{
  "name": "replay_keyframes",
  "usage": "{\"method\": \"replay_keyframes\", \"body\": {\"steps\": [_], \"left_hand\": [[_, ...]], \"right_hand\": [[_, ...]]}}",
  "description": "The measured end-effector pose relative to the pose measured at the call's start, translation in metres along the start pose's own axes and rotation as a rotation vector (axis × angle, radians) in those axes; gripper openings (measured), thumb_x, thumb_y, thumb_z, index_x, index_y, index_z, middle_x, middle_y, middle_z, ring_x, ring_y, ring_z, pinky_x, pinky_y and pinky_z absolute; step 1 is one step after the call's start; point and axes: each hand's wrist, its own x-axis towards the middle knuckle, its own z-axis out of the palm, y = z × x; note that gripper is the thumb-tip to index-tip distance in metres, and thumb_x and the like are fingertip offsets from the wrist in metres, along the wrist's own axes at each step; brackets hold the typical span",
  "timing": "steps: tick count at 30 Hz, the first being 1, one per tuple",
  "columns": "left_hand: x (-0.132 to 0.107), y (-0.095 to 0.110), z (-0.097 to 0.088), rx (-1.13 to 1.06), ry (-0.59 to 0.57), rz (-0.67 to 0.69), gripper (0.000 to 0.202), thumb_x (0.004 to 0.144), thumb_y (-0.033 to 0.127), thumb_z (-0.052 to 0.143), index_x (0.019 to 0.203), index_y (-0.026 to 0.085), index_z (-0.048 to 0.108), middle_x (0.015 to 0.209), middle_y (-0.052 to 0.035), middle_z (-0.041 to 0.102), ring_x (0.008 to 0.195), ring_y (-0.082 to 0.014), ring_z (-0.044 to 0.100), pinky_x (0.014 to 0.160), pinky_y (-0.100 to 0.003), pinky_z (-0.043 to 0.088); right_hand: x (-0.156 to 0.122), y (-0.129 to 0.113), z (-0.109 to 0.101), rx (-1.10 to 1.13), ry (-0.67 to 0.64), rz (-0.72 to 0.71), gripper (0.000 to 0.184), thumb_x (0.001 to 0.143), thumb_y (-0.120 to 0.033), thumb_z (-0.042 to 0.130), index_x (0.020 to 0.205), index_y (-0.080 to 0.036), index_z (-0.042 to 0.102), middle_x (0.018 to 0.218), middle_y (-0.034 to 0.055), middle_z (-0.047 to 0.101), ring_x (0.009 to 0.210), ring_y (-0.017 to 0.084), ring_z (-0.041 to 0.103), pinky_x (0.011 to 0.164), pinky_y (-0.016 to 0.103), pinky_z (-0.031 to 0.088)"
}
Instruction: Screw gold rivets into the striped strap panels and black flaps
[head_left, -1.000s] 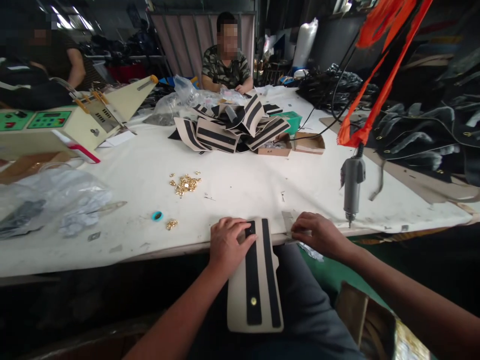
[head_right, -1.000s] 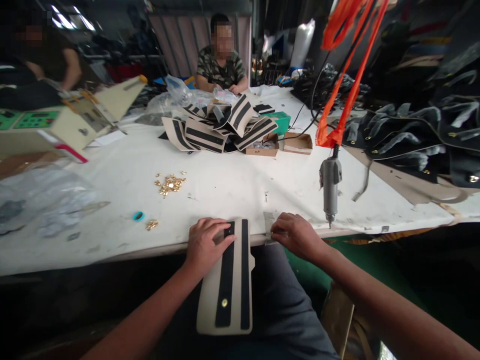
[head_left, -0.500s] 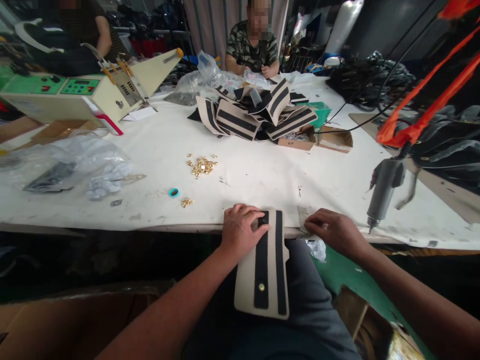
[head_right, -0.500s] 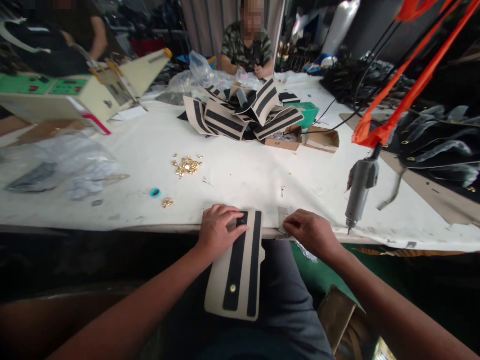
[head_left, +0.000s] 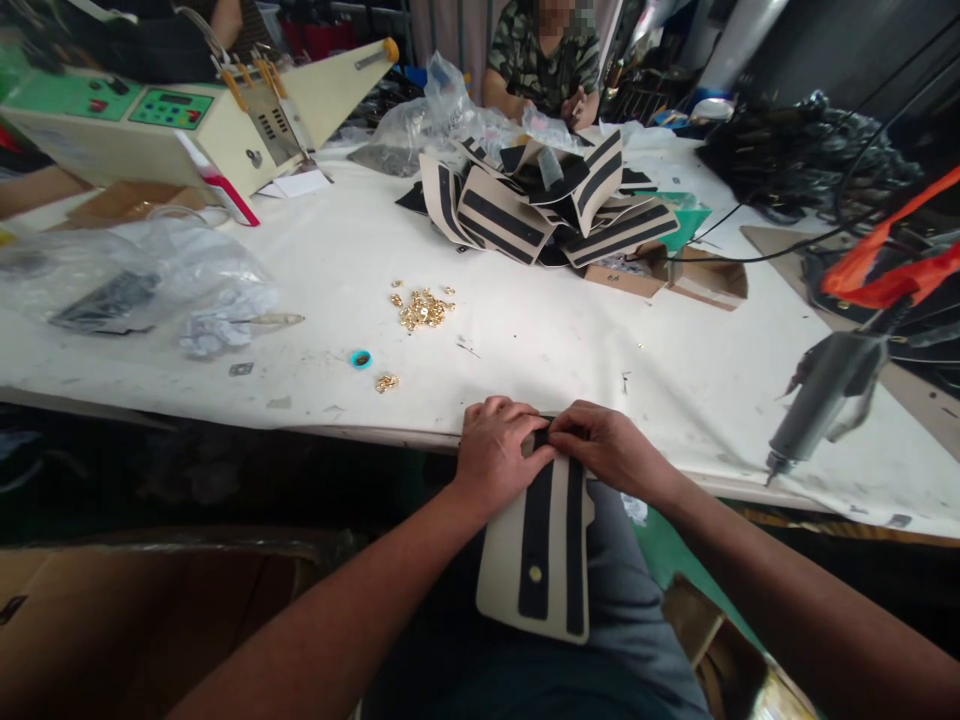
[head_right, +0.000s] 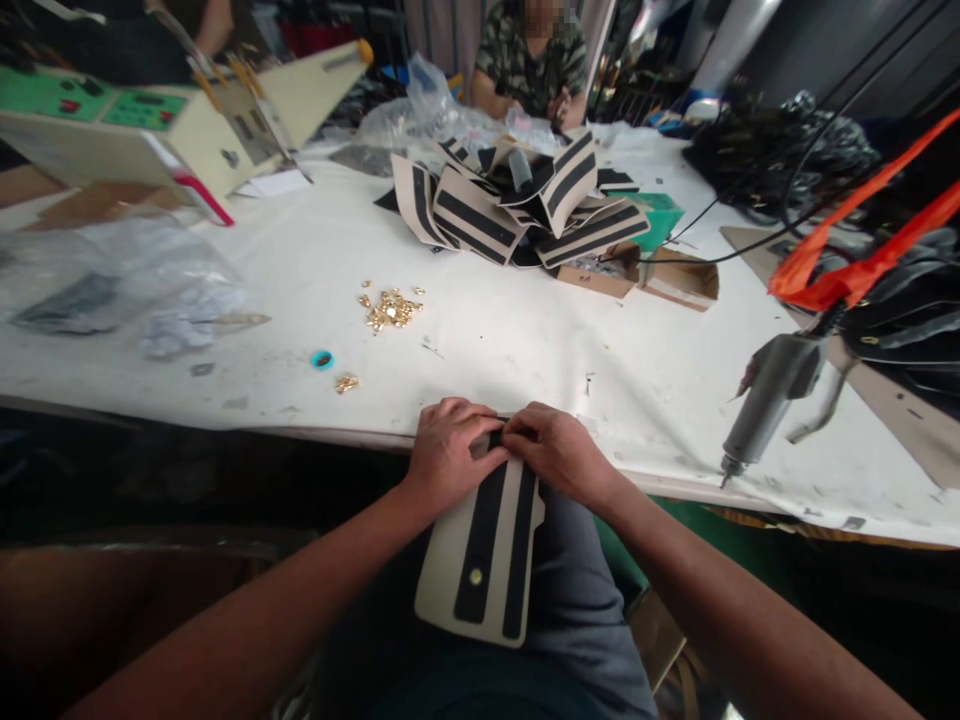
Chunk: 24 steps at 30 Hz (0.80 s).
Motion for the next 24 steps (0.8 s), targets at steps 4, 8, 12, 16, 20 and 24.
{"method": "replay_keyframes", "body": {"steps": [4, 8, 12, 16, 20, 24], "left_hand": [[0.0, -0.002, 0.001, -0.003, -0.017, -0.013, 0.026, 0.09, 0.045, 0.081, 0.111, 0.03, 0.077, 0.125, -0.0018, 0.078, 0.12, -0.029, 0.061, 0.103, -0.05, 0.043], [-0.001, -0.003, 0.002, -0.011, -0.021, -0.012, 0.026, 0.091, 0.046, 0.08, 0.111, 0.03, 0.077, 0.125, -0.0016, 0.078, 0.121, -0.0291, 0.061, 0.104, -0.051, 0.042], [-0.002, -0.004, 0.003, -0.018, -0.014, -0.012, 0.028, 0.09, 0.046, 0.081, 0.113, 0.03, 0.078, 0.125, -0.0017, 0.078, 0.121, -0.0291, 0.06, 0.105, -0.051, 0.042], [-0.001, -0.004, 0.004, -0.011, -0.006, -0.006, 0.03, 0.09, 0.05, 0.081, 0.113, 0.031, 0.078, 0.124, -0.0014, 0.078, 0.12, -0.0289, 0.06, 0.103, -0.051, 0.043], [-0.001, -0.003, 0.003, 0.008, 0.01, 0.013, 0.029, 0.09, 0.049, 0.081, 0.112, 0.031, 0.078, 0.123, -0.0009, 0.078, 0.12, -0.0284, 0.061, 0.102, -0.049, 0.043], [-0.001, -0.001, 0.002, 0.031, 0.021, 0.006, 0.029, 0.088, 0.047, 0.083, 0.111, 0.03, 0.078, 0.123, 0.0, 0.079, 0.119, -0.0279, 0.062, 0.101, -0.05, 0.043]], "right_hand": [[0.002, 0.003, 0.003, 0.001, 0.029, 0.035, 0.012, 0.091, -0.028, 0.067, 0.087, -0.023, 0.076, 0.091, 0.0019, 0.072, 0.086, 0.02, 0.067, 0.078, 0.031, 0.048], [0.005, 0.003, 0.005, 0.005, 0.052, 0.103, 0.01, 0.088, -0.031, 0.07, 0.086, -0.023, 0.076, 0.088, 0.0017, 0.073, 0.079, 0.019, 0.065, 0.071, 0.03, 0.048], [0.01, 0.0, 0.004, 0.065, 0.014, 0.209, 0.014, 0.085, -0.036, 0.072, 0.086, -0.022, 0.073, 0.075, -0.0008, 0.069, 0.069, 0.017, 0.06, 0.06, 0.027, 0.044], [0.012, -0.001, 0.001, 0.105, -0.036, 0.246, 0.017, 0.085, -0.037, 0.071, 0.086, -0.021, 0.074, 0.07, -0.0021, 0.066, 0.065, 0.015, 0.057, 0.058, 0.026, 0.04], [0.011, 0.0, 0.0, 0.103, -0.03, 0.232, 0.016, 0.086, -0.035, 0.07, 0.087, -0.021, 0.076, 0.073, -0.0023, 0.069, 0.067, 0.016, 0.059, 0.06, 0.027, 0.041], [0.003, 0.0, -0.001, 0.163, 0.0, 0.169, 0.019, 0.092, -0.037, 0.066, 0.092, -0.022, 0.077, 0.085, -0.0005, 0.075, 0.082, 0.019, 0.067, 0.074, 0.029, 0.049]]}}
